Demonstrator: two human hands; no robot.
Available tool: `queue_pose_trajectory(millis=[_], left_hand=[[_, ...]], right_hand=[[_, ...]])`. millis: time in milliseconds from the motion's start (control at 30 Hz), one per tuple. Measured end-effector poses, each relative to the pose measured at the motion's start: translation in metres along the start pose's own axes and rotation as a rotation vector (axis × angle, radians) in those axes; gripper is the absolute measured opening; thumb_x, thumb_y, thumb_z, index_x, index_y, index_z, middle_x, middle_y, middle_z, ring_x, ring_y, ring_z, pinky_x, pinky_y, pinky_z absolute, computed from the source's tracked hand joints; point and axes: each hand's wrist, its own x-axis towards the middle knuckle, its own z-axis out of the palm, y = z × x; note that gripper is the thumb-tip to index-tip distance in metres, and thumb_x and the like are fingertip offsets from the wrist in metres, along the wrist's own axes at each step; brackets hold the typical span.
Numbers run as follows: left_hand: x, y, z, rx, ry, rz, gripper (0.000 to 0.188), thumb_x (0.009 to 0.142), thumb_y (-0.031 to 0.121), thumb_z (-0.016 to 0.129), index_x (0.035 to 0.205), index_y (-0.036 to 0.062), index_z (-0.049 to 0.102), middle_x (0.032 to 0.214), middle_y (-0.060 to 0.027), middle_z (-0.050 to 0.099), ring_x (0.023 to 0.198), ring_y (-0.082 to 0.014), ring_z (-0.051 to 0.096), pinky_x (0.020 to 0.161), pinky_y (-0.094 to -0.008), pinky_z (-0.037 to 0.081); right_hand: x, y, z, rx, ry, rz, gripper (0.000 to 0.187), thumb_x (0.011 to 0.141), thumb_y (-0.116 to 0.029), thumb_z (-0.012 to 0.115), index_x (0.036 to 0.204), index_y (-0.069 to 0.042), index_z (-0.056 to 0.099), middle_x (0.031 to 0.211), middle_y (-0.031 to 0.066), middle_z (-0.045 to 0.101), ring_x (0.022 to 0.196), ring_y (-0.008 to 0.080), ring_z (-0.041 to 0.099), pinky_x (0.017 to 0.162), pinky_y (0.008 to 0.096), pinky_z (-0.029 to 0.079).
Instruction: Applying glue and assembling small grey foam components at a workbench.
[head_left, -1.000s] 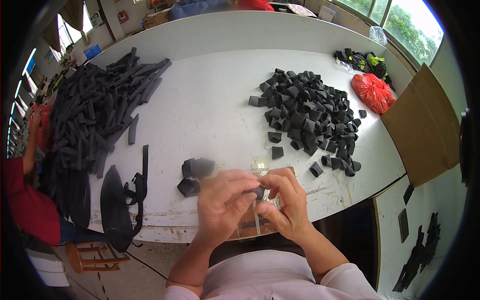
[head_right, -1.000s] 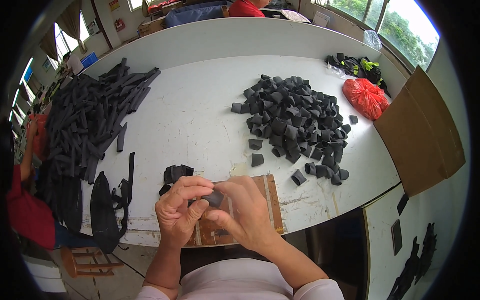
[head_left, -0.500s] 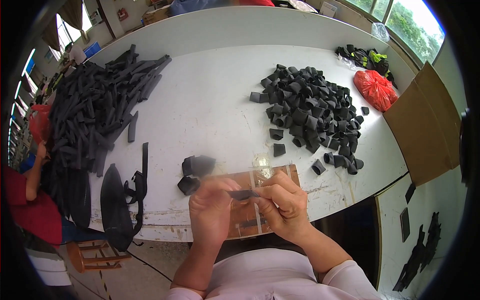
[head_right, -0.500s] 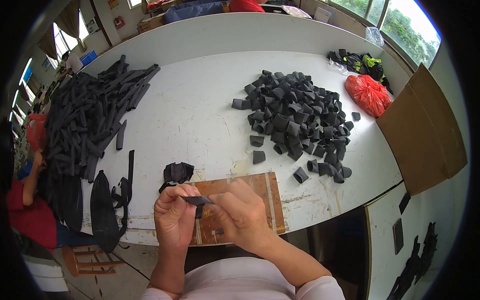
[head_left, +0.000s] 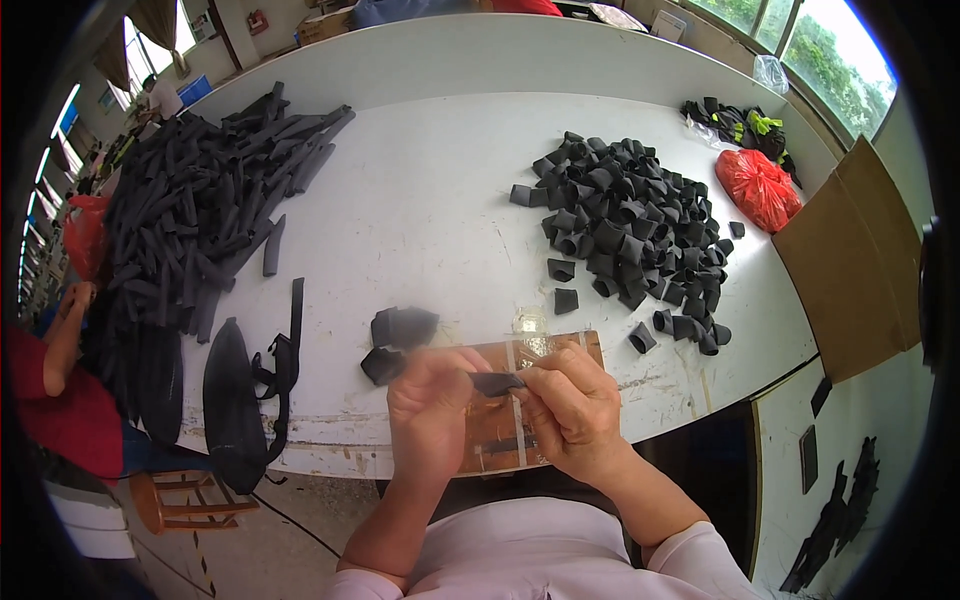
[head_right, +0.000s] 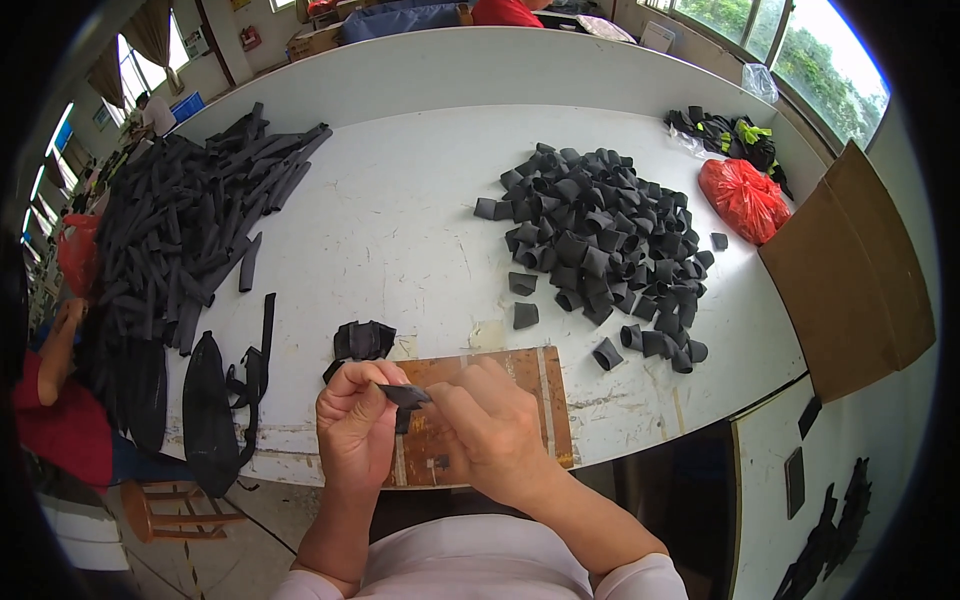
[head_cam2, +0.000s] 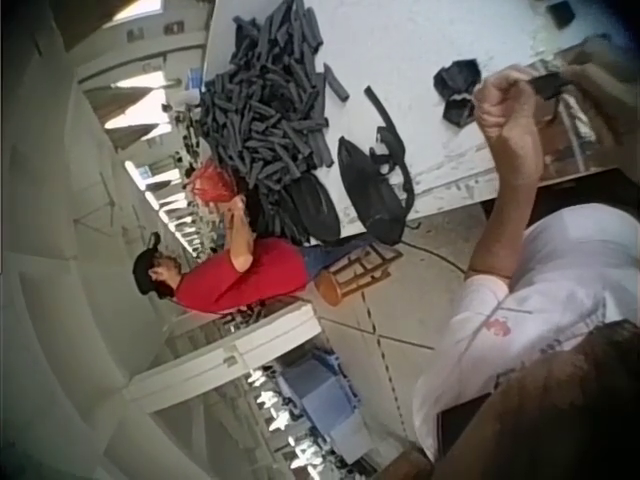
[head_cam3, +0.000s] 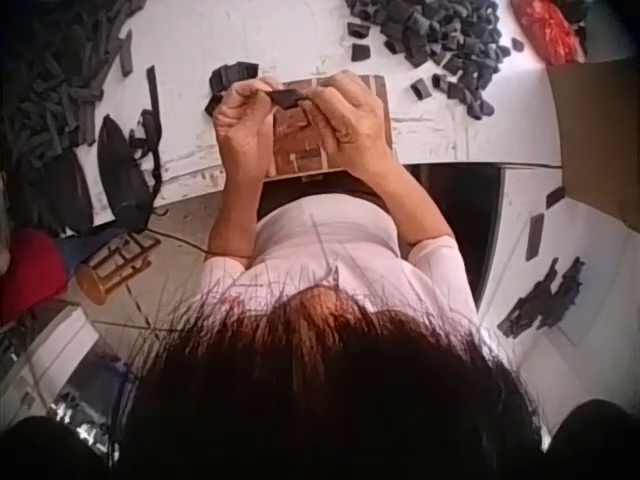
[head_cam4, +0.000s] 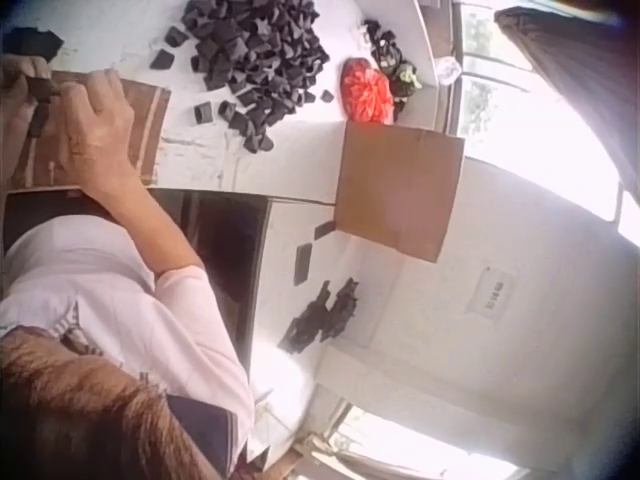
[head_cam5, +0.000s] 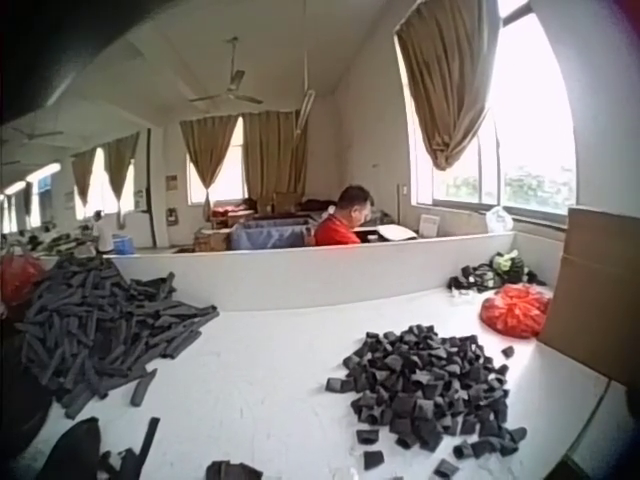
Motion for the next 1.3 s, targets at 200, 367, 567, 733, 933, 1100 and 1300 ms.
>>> queue_pose_trajectory(millis=[200,367,567,733,933,1100,1300], left_hand=[[-0.006,-0.003,0.005,0.146,0.064,0.031,0.015,0.082,0.003,0.052,0.097,0.0005,0.052,0.094,-0.0095,0.056,0.084,-0.0135,0.050,0.077,-0.0271,0.041],[-0.033,-0.005,0.020,0.340,0.086,0.113,0.031,0.079,0.004,0.056,0.106,-0.0049,0.045,0.098,-0.0127,0.053,0.087,-0.0147,0.053,0.081,-0.0274,0.042],[-0.044,-0.013,0.031,0.475,0.048,0.095,0.021,0.079,0.000,0.058,0.098,-0.0040,0.050,0.094,-0.0099,0.055,0.077,-0.0099,0.056,0.070,-0.0223,0.046],[-0.046,-0.020,0.022,0.623,0.163,0.116,0.007,0.080,-0.001,0.059,0.084,-0.0031,0.054,0.078,-0.0055,0.059,0.069,-0.0074,0.057,0.061,-0.0196,0.047],[-0.051,-0.012,0.020,0.852,0.057,0.003,0.008,0.077,-0.004,0.059,0.082,-0.0039,0.054,0.071,-0.0055,0.061,0.065,-0.0070,0.058,0.057,-0.0193,0.046],[-0.054,-0.016,0.018,0.874,0.047,0.023,0.008,0.074,-0.007,0.059,0.078,-0.0028,0.053,0.067,-0.0057,0.060,0.058,-0.0064,0.057,0.052,-0.0190,0.046],[-0.062,-0.029,0.016,0.923,0.056,0.068,0.008,0.075,-0.007,0.057,0.077,-0.0016,0.051,0.062,-0.0043,0.059,0.054,-0.0053,0.055,0.048,-0.0182,0.044]], right_hand=[[-0.003,0.001,0.001,-0.023,0.057,-0.001,0.005,0.075,0.001,0.060,0.075,0.001,0.055,0.066,0.0078,0.051,0.057,0.0178,0.047,0.047,0.0287,0.036],[-0.020,-0.013,-0.015,1.083,0.290,0.652,0.018,0.086,-0.013,0.054,0.071,-0.003,0.052,0.066,0.0052,0.055,0.053,0.0093,0.048,0.050,0.0203,0.038],[-0.053,-0.014,0.005,1.512,0.218,1.052,0.019,0.087,-0.017,0.052,0.074,-0.004,0.056,0.070,0.0047,0.059,0.056,0.0103,0.051,0.050,0.0208,0.041],[-0.063,-0.010,0.004,0.806,-0.030,0.965,0.030,0.088,-0.028,0.051,0.075,-0.001,0.055,0.065,0.0049,0.054,0.055,0.0120,0.050,0.050,0.0221,0.041],[-0.058,-0.015,-0.002,0.206,0.207,0.307,0.018,0.068,-0.002,0.070,0.081,-0.001,0.059,0.071,0.0076,0.056,0.055,0.0116,0.049,0.048,0.0215,0.040],[-0.063,-0.003,0.004,-0.058,0.183,0.030,0.022,0.061,0.006,0.065,0.081,0.001,0.059,0.069,0.0094,0.053,0.052,0.0190,0.050,0.042,0.0264,0.039],[-0.068,0.011,0.003,-0.349,0.142,-0.256,0.027,0.055,0.009,0.063,0.080,0.001,0.058,0.066,0.0085,0.052,0.049,0.0183,0.048,0.040,0.0266,0.034]])
